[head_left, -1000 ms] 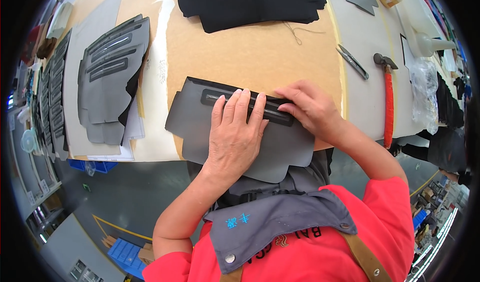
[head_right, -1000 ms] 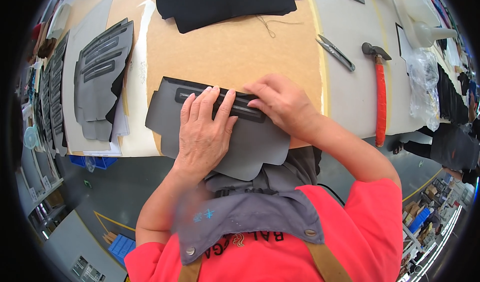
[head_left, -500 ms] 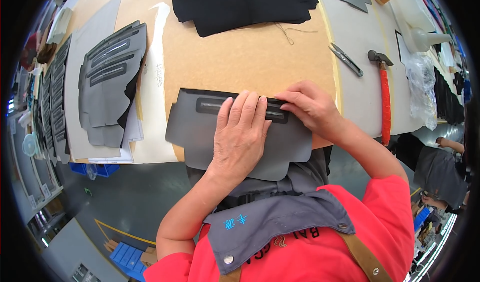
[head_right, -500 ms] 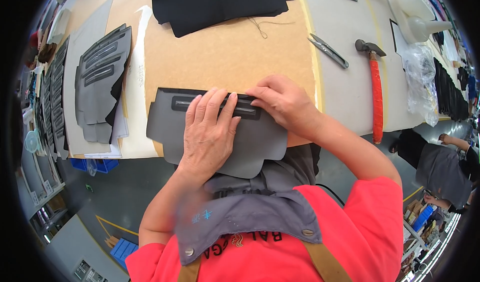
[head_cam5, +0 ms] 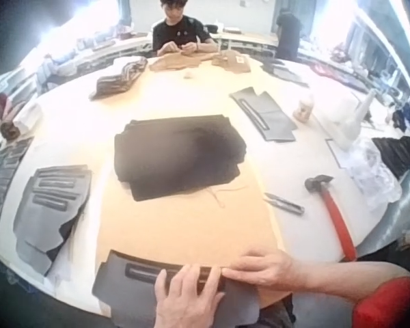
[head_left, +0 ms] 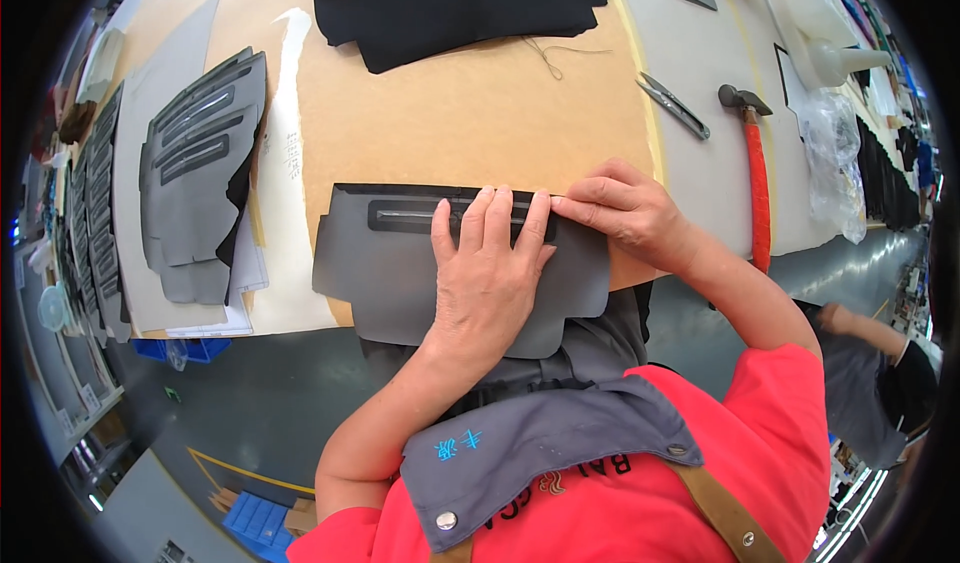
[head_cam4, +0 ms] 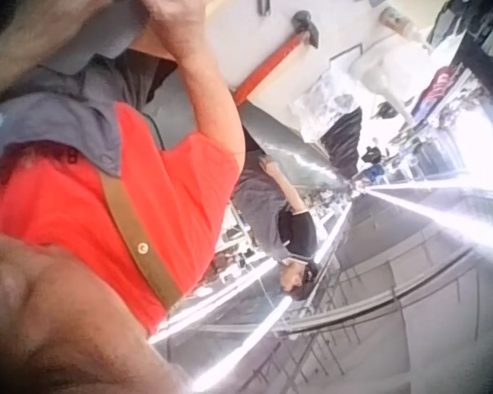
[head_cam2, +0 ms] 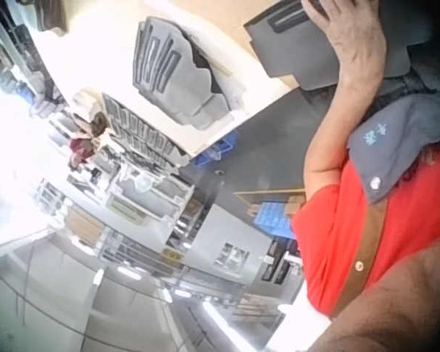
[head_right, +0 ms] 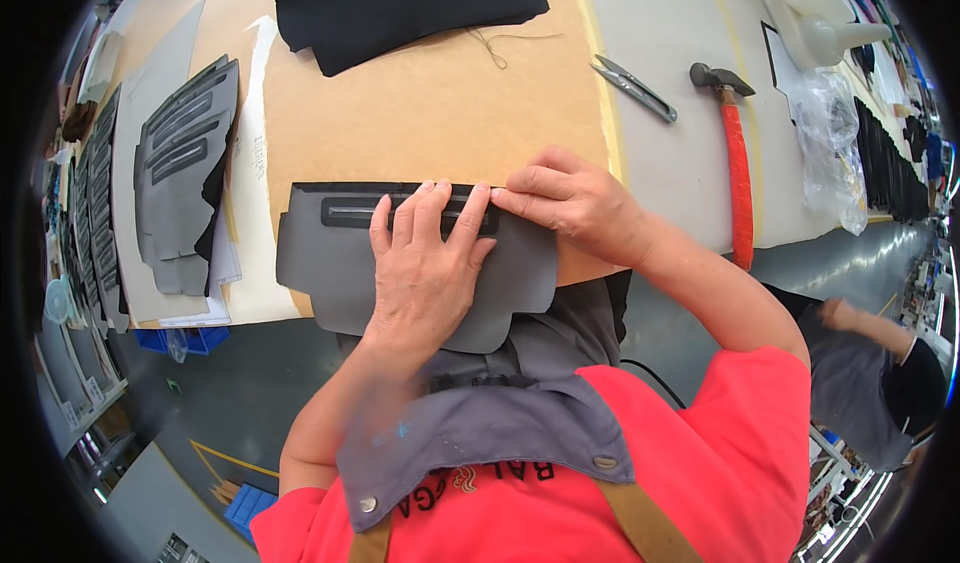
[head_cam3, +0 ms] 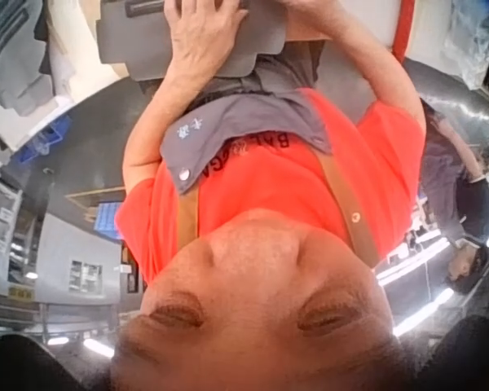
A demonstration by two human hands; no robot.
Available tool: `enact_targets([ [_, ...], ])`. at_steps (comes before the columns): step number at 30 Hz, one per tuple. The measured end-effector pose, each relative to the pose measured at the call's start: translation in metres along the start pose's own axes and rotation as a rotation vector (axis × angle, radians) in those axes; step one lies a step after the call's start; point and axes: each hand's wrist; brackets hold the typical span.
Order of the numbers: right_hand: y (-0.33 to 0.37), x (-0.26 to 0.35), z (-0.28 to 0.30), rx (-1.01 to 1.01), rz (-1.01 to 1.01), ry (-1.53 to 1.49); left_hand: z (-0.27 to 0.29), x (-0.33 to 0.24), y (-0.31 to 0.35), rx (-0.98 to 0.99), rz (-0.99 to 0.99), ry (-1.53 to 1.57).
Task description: Assembling and hammering leather pocket components on a workbench in a workshop.
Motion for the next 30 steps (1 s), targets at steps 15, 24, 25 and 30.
enact_targets([
  [15,-0.038,-0.037,0.029,-0.007,0.164,0.083,0.037,0.059,-0.026,-0.053,0.118,0.13],
  [24,0.0,-0.053,0.064,-0.255,-0.55,0.386,0.048,0.095,-0.038,0.164,0.482,0.429],
  [25,0.015,-0.053,0.062,-0.21,-0.63,0.423,0.05,0.094,-0.038,0.171,0.499,0.443],
  [30,0.039,-0.065,0.048,-0.202,-0.493,0.57,0.05,0.093,-0.039,0.174,0.558,0.524],
])
Point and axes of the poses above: each hand's wrist, its own y-axis away from the middle knuckle, its own z-axis out of the back of the hand, x = y × z, and after that the axes turned 8 degrees about -x, right-handed
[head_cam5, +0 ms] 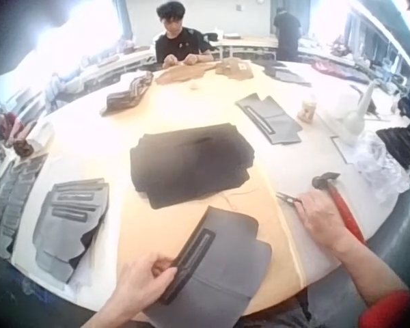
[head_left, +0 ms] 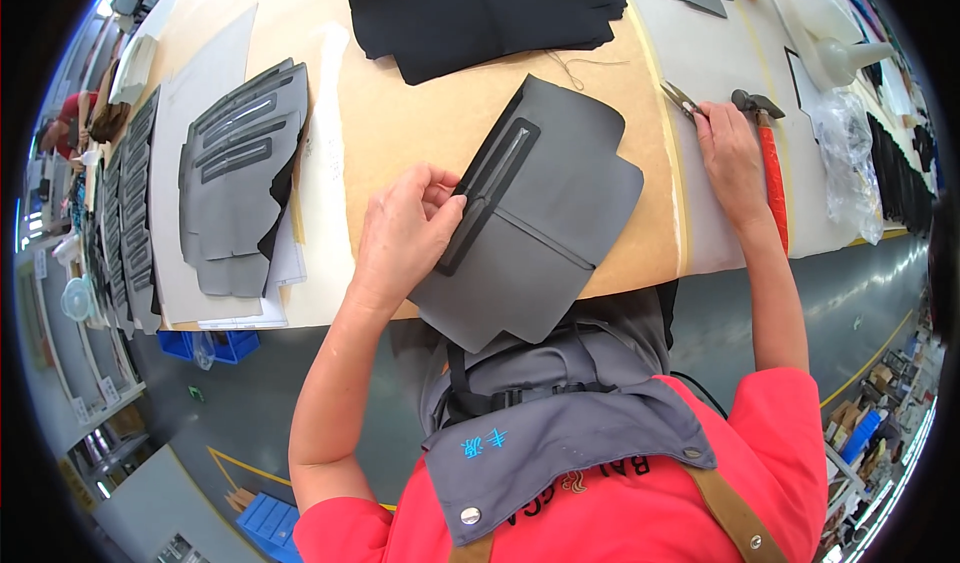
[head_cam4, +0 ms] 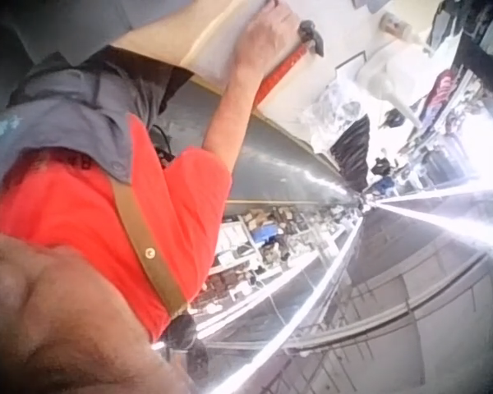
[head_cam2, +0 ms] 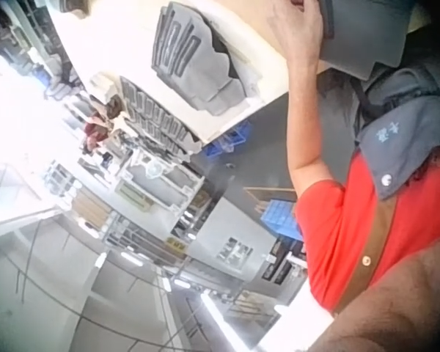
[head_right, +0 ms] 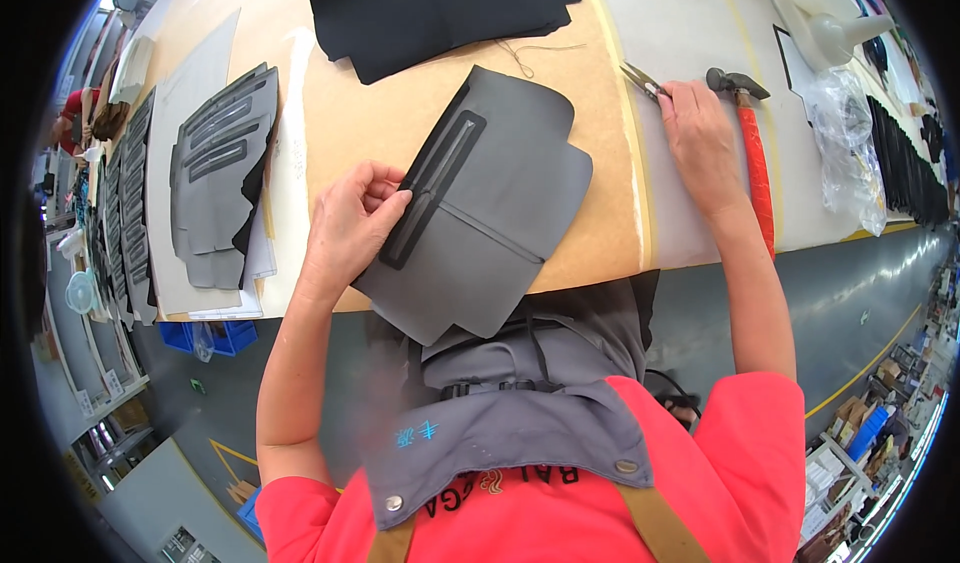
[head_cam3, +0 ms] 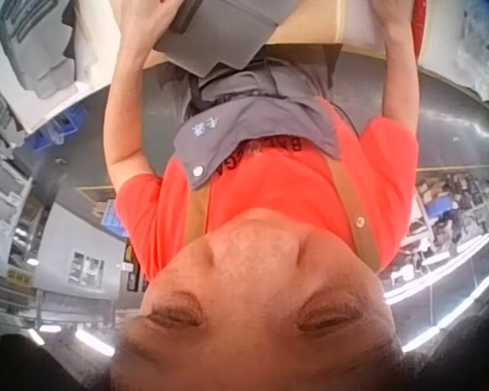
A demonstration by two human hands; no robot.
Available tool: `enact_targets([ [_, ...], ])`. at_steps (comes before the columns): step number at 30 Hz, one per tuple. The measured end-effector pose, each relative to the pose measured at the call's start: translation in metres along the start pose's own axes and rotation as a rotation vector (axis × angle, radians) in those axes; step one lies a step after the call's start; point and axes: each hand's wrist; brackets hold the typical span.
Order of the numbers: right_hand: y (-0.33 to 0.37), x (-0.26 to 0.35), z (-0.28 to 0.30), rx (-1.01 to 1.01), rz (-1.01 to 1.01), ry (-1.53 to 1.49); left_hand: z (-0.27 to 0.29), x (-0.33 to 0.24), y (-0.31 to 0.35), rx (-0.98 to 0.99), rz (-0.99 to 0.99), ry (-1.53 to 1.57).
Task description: Assembling and hammering leather pocket components on a workbench in a workshop.
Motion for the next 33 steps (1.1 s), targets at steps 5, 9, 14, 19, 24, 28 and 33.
enact_targets([
  [5,-0.023,0.09,0.029,0.09,-0.675,-0.62,-0.009,0.022,0.005,0.026,0.139,0.277],
  [9,-0.013,0.168,0.009,0.271,-0.536,-1.129,-0.012,0.007,0.003,0.166,0.213,0.441],
  [14,-0.002,0.178,-0.024,0.351,-0.781,-1.332,-0.014,-0.002,0.005,0.25,0.301,0.55],
  [19,0.0,0.185,-0.019,0.312,-0.679,-1.175,-0.012,0.008,0.006,0.379,0.623,0.976],
  [24,0.002,0.184,-0.019,0.301,-0.594,-1.151,-0.002,0.011,0.006,0.471,0.723,1.12],
  [28,0.002,0.182,-0.019,0.349,-0.597,-1.151,-0.001,-0.005,0.01,0.386,0.734,1.081],
  [33,0.002,0.163,-0.003,0.159,-0.299,-0.974,-0.004,-0.005,0.012,0.361,0.7,1.036],
])
Point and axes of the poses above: each hand's wrist, its own y-axis away from the middle knuckle, its own z-axis out of the back of the hand, x = y × z, and after that the axes turned 8 degrees about -x, right-handed
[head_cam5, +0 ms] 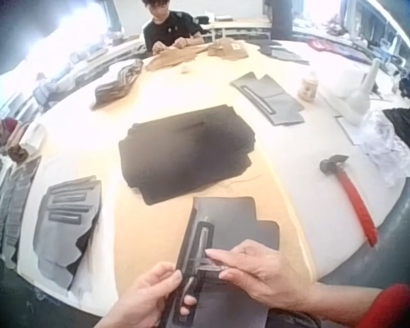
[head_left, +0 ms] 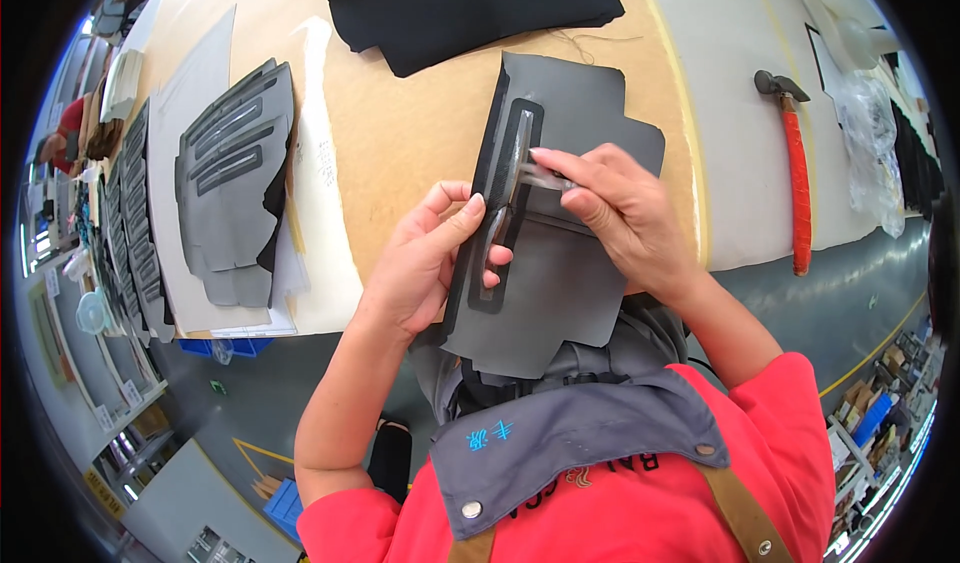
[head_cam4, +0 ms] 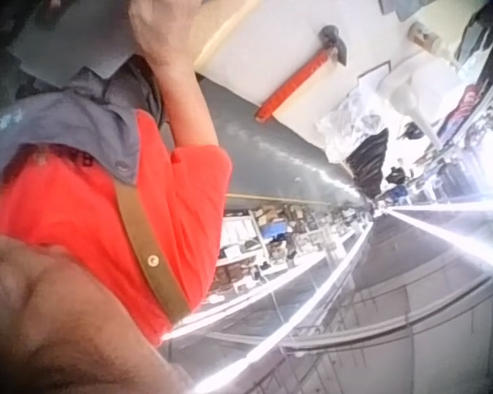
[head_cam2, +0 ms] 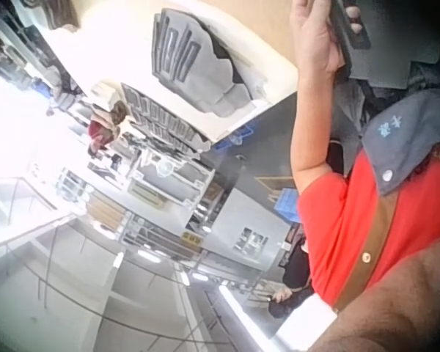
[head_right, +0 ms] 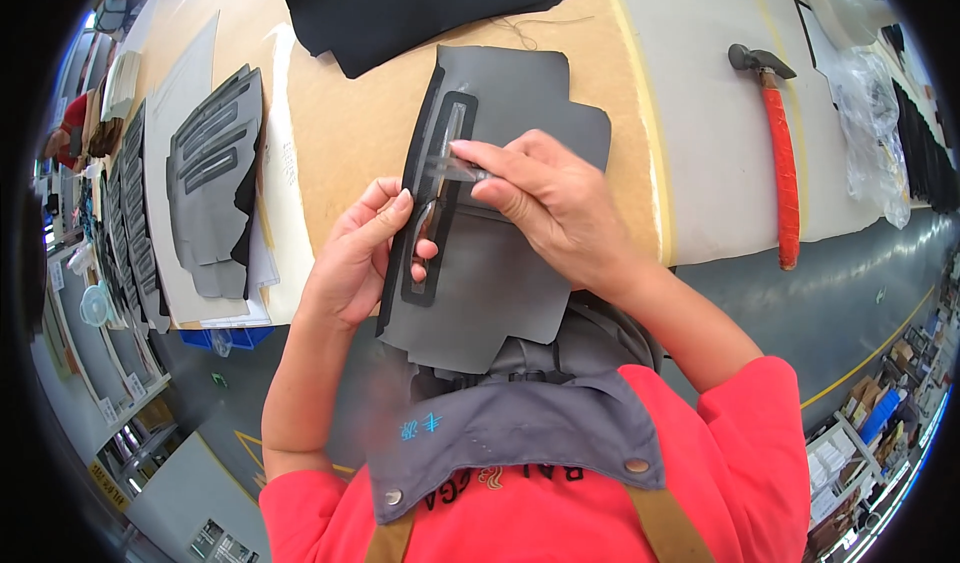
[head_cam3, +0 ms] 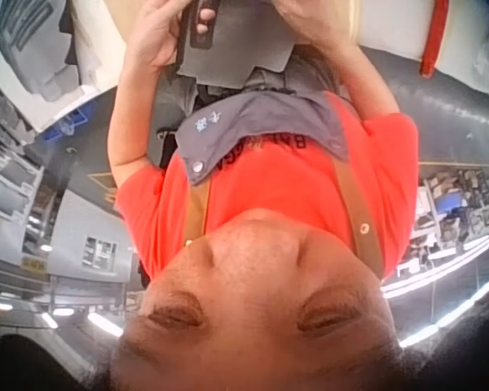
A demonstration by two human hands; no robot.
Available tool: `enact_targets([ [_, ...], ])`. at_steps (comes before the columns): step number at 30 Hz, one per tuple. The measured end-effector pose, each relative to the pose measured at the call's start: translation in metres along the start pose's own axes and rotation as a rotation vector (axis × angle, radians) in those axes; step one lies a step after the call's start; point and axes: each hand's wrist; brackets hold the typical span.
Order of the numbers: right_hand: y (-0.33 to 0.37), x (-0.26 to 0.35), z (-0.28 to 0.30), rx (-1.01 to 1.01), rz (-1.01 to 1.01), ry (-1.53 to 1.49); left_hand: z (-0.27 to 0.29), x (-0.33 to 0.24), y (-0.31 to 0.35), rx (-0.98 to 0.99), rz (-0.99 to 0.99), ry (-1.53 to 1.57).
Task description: Assembling and hammering leather pocket components on a workbench in a workshop.
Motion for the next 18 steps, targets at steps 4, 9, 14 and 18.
enact_targets([
  [4,0.002,0.012,0.012,-0.047,0.205,0.296,0.006,0.003,0.001,-0.002,-0.028,-0.007],
  [9,0.002,0.014,0.01,-0.001,0.338,0.535,0.002,0.004,0.001,-0.007,-0.036,-0.001],
  [14,0.006,0.017,0.007,0.011,0.349,0.562,0.003,0.008,0.005,0.0,-0.035,0.005],
  [18,0.008,0.022,0.001,0.01,0.395,0.627,0.005,0.011,0.006,0.004,-0.036,0.004],
])
Point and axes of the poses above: each hand's wrist, its own y-axis away from the middle knuckle, its own z-axis out of the back of the hand, x = y × z, and after that the axes turned 8 degrees about -x, right-handed
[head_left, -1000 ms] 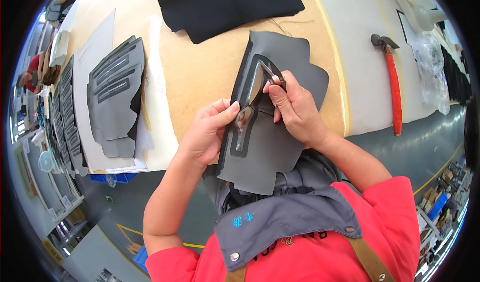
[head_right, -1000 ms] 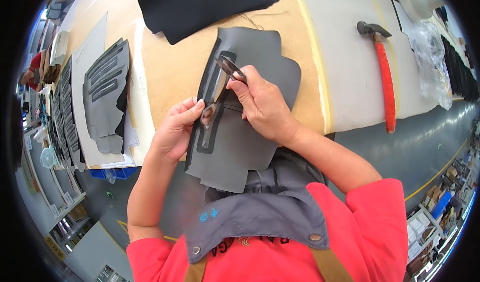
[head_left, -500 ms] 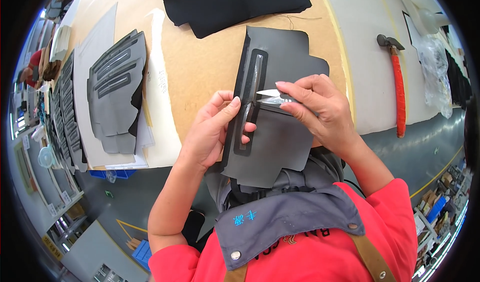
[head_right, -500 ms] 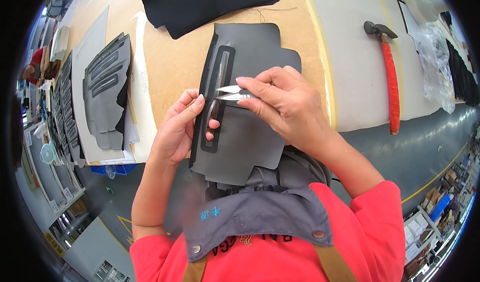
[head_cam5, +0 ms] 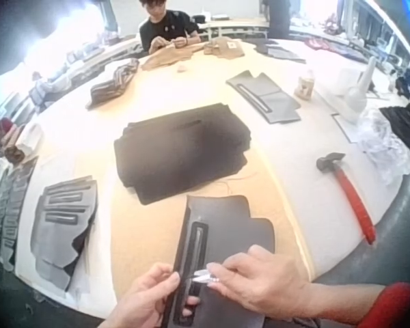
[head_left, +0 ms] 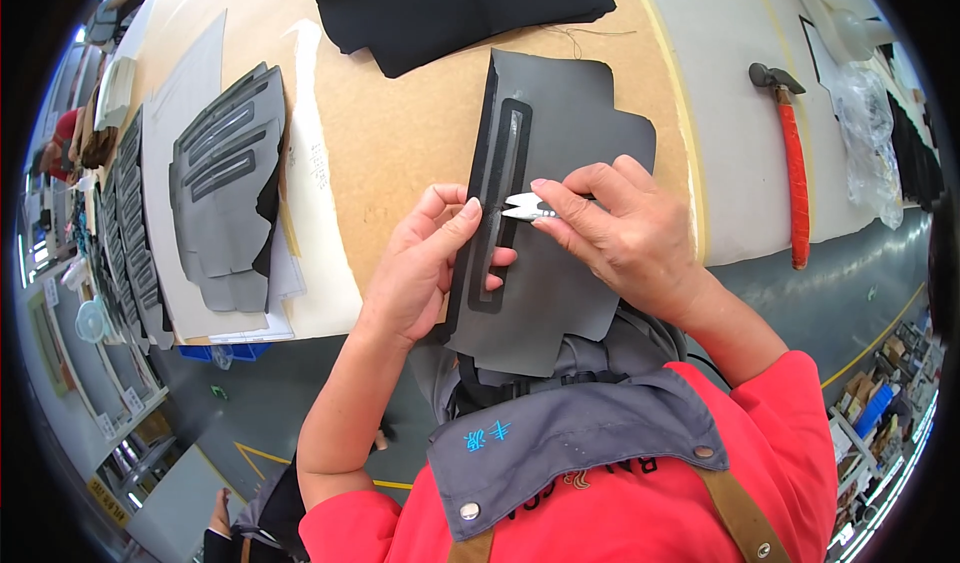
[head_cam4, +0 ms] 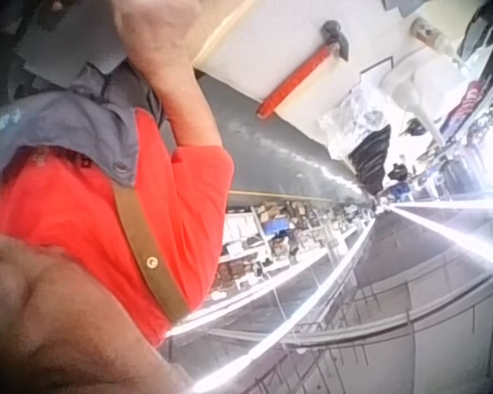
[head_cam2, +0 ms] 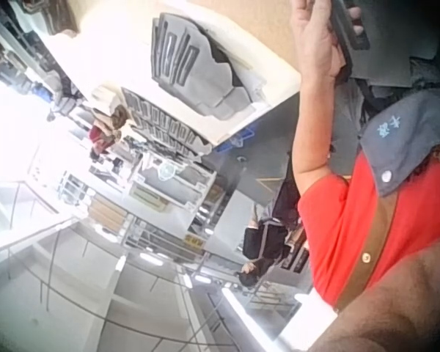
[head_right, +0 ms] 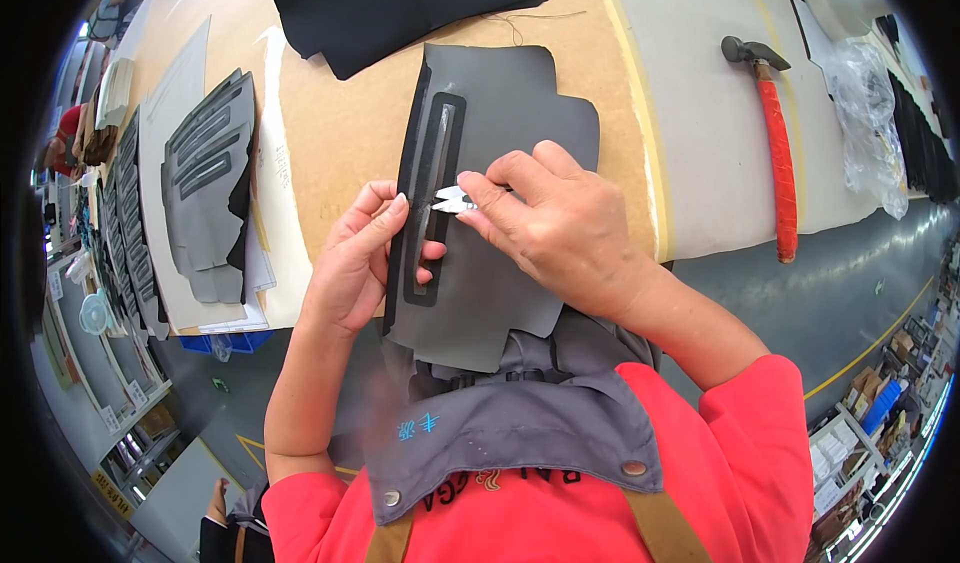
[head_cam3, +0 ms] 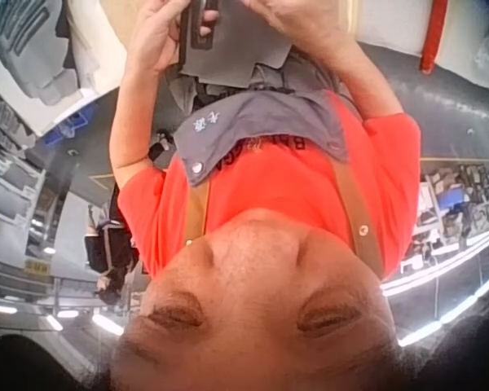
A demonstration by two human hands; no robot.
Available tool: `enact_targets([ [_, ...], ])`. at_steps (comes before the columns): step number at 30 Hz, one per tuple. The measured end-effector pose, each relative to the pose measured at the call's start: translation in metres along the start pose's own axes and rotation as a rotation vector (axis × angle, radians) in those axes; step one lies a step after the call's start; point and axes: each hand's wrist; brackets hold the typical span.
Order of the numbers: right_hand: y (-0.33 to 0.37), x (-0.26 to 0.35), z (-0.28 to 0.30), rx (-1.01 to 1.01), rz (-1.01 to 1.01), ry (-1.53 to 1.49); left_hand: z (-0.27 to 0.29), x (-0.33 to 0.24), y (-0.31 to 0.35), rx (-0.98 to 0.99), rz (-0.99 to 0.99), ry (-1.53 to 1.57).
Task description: Assembling and hammering leather pocket components on a workbench in a workshop.
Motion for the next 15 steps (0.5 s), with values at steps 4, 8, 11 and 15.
enact_targets([
  [4,0.001,-0.002,-0.005,-0.01,-0.007,-0.04,-0.004,0.001,-0.003,0.001,-0.014,-0.032],
  [8,-0.001,-0.018,0.0,-0.046,-0.096,-0.06,-0.006,-0.004,-0.01,-0.006,-0.031,-0.056],
  [11,0.0,-0.06,0.014,-0.227,-0.298,0.007,-0.002,-0.011,-0.003,-0.065,-0.064,-0.126],
  [15,0.021,-0.127,0.055,-0.255,-0.367,0.314,-0.005,-0.015,-0.01,0.026,-0.059,-0.174],
])
Point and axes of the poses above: each hand's wrist, its own y-axis away from the middle knuckle, its own z-axis out of the back of the hand, x = y × z, and after that the axes turned 8 degrees about -x, right-handed
